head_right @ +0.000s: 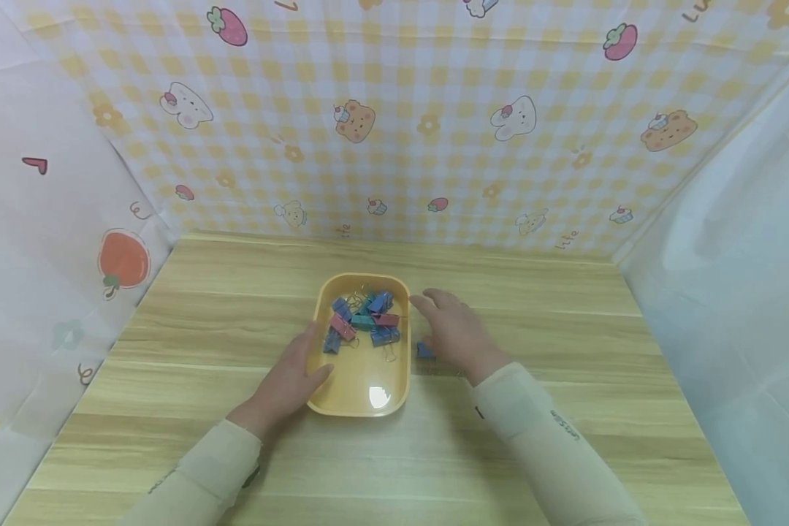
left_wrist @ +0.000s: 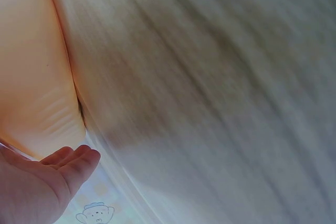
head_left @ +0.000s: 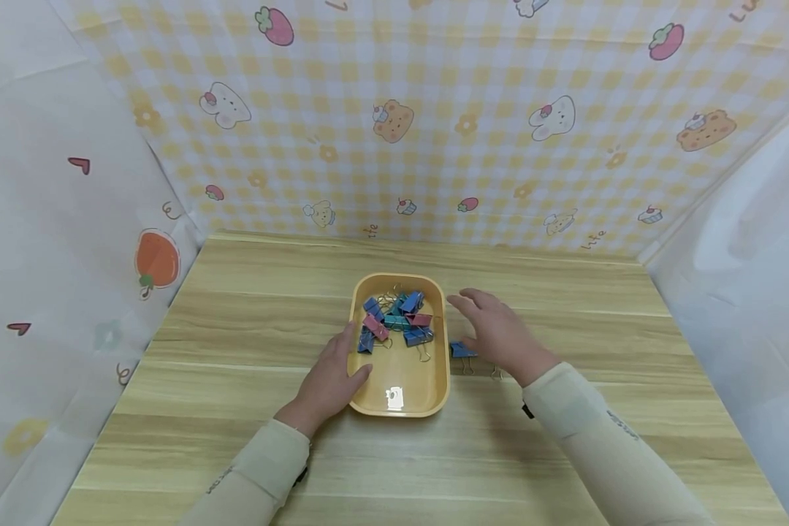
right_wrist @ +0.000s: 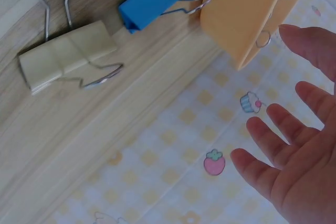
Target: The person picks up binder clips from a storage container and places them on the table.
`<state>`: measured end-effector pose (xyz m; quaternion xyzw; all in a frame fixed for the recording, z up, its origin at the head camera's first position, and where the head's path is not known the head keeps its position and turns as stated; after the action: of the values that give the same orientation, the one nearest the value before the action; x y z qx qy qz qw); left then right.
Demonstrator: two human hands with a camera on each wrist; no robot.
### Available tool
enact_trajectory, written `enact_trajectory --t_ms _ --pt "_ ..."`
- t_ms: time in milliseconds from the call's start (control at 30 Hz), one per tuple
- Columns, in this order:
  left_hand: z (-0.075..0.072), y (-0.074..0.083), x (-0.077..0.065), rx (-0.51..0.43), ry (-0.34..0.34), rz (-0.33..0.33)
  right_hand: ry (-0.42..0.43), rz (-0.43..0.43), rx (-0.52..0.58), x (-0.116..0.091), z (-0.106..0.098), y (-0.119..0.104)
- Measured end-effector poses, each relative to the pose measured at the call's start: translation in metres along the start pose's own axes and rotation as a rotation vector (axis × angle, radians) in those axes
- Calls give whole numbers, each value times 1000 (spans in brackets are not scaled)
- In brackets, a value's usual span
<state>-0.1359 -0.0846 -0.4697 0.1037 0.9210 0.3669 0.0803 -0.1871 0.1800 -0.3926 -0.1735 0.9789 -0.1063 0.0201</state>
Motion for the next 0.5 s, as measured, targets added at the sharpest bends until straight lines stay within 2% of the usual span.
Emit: enact_trajectory --t_ms 333,500 --pt "0 0 0 4 7 7 33 -61 -16 6 2 -16" --pt "0 0 0 5 5 5 7 -67 -6 9 3 -23"
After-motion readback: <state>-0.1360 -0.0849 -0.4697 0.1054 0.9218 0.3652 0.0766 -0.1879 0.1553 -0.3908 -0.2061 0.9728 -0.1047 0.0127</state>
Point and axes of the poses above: each hand's wrist, its own x-axis towards the middle knuckle, its own z-axis out of the palm, y = z × x, the point moved 3 cm from there along x, towards the middle knuckle, and after that the axes turned 8 degrees about z, right-handed, at the moved point
